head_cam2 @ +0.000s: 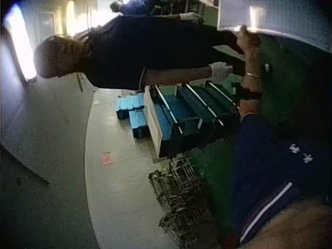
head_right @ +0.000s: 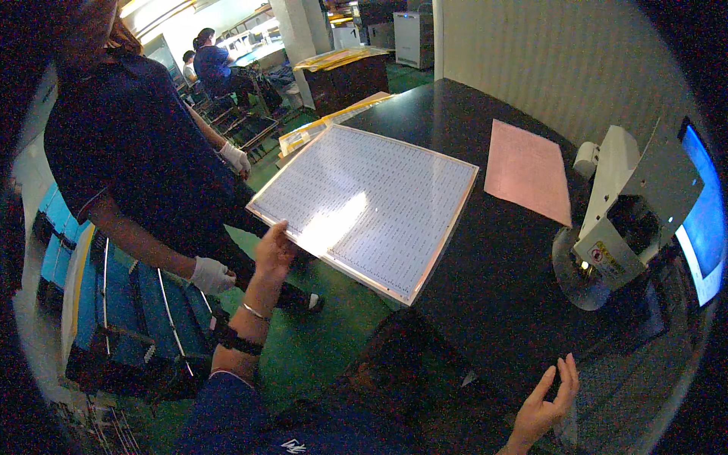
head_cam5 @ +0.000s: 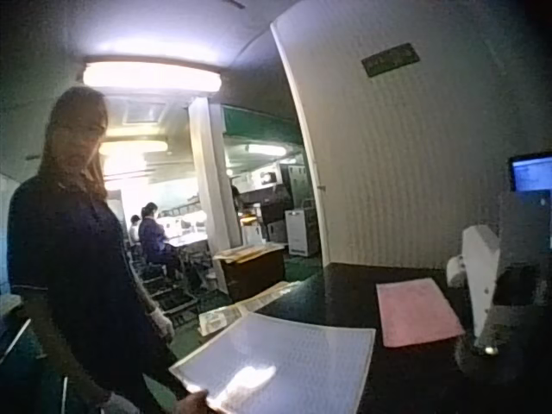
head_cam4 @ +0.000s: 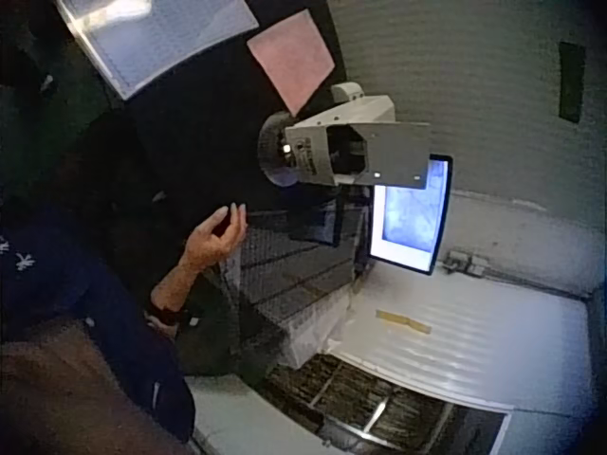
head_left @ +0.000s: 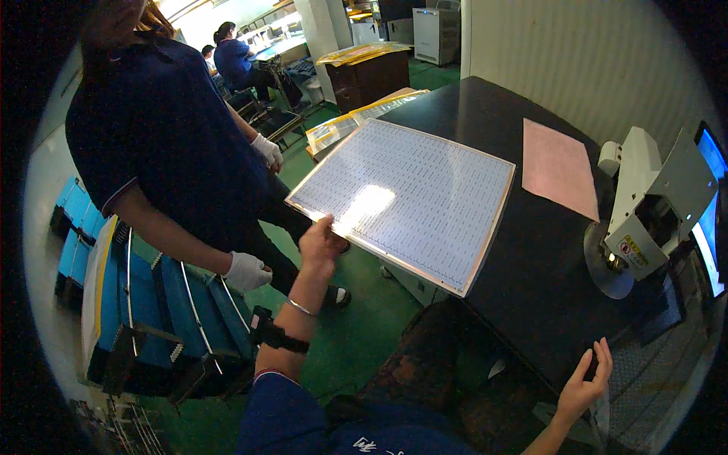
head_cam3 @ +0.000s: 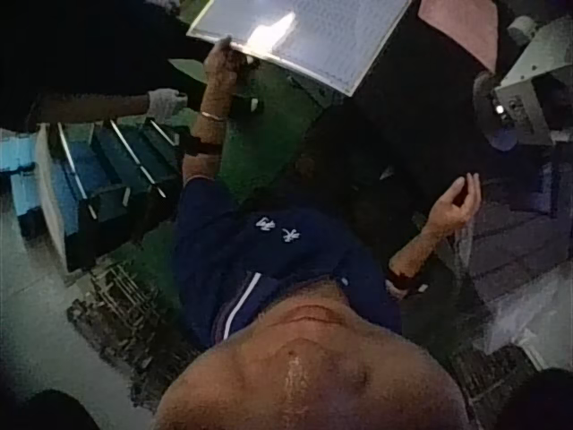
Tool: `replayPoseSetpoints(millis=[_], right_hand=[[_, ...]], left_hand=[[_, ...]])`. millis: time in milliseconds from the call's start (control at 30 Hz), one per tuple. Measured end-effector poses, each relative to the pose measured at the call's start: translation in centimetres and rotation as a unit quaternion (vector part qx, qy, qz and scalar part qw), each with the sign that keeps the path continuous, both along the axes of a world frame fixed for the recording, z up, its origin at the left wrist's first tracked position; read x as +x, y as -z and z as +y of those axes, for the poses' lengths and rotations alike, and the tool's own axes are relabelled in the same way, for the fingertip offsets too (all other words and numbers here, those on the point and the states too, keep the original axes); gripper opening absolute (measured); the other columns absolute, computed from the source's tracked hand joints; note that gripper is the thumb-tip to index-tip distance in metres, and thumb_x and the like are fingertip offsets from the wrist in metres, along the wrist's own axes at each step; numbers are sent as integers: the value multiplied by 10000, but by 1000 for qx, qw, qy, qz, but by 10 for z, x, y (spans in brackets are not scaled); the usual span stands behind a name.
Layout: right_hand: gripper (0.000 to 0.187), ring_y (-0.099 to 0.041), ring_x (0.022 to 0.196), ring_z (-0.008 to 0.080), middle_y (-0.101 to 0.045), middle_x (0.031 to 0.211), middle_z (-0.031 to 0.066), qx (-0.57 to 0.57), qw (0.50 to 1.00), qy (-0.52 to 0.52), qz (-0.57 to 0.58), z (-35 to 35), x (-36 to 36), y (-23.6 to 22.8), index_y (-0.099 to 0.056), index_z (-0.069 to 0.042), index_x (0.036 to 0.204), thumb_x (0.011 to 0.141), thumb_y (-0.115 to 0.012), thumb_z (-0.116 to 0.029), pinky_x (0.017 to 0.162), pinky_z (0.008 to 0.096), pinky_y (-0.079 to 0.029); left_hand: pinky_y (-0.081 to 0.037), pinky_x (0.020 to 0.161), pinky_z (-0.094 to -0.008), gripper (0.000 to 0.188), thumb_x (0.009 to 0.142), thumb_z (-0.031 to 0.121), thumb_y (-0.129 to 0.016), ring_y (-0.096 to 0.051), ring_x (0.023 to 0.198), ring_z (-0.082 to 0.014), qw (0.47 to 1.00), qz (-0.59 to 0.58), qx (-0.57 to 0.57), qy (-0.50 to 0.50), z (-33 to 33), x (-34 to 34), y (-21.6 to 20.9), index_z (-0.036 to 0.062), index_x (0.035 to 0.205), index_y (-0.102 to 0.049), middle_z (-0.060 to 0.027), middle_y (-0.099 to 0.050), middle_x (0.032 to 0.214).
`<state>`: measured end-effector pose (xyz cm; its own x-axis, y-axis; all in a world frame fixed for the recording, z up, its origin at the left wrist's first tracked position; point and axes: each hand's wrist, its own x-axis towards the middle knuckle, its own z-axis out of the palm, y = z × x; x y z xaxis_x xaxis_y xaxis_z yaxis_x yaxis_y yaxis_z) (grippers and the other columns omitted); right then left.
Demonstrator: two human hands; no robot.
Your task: Inspect and align metal mesh panels using a digital imaging system and comparing them against a reference data sheet.
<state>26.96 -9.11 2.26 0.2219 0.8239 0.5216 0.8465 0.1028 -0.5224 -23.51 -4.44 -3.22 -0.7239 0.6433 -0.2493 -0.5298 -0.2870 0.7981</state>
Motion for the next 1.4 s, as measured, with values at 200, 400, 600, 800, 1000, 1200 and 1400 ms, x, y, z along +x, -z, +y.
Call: replayPoseSetpoints(millis=[200,400,600,800,1000,1200,1400], right_hand=[[204,-503,1122,298,-546,1199,164,-13,1000,10,-12,1,1,1,-576,29,1059,888,-518,-64,970,410,-380],[193,-513,1114,290,-553,1193,155,17,1000,-1,-9,3,5,6,-583,29,1047,884,-523,-57,963,402,-390],[183,-522,1106,288,-559,1187,152,5,1000,11,-16,2,-1,0,-590,21,1036,885,-527,-62,951,393,-404],[184,-527,1099,287,-559,1187,152,4,999,24,-23,1,2,0,-591,19,1038,886,-524,-60,947,397,-408],[163,-560,1045,302,-585,1134,161,166,982,-39,-84,-16,9,14,-589,49,992,901,-486,-38,915,403,-435],[597,-283,1303,291,-309,1432,106,-49,898,-438,-19,-94,-8,98,-257,-109,1407,921,-439,-405,1077,570,-114],[395,-490,1145,273,-467,1288,168,-452,787,-140,397,-121,-58,197,-434,49,1232,906,-502,-165,966,387,-391]], left_hand=[[-496,679,-327,236,856,259,-584,-592,724,-177,976,46,-49,205,-24,95,-7,49,966,-594,-77,-639,908],[-528,721,-297,361,870,257,-606,-644,854,-189,819,97,-109,555,-58,196,-1,-3,1119,-578,-107,-645,1022],[-508,720,-305,323,782,214,-674,-613,803,-181,680,214,-21,701,-81,290,88,13,1030,-631,-93,-650,915],[-459,852,-433,512,791,218,-580,-586,962,-373,506,522,-33,686,-95,329,153,38,1252,-449,-209,-603,1054],[-387,973,-467,579,803,192,-587,-505,1089,-388,322,458,-107,822,-97,318,131,4,1302,-361,-243,-524,1145],[-275,1023,-514,391,743,226,-574,-523,1067,-339,391,767,129,492,-81,262,160,45,1089,-573,-188,-586,1052],[-225,1052,-523,299,784,222,-508,-497,1093,-345,356,759,88,538,-102,268,169,16,958,-638,-187,-577,1097]])
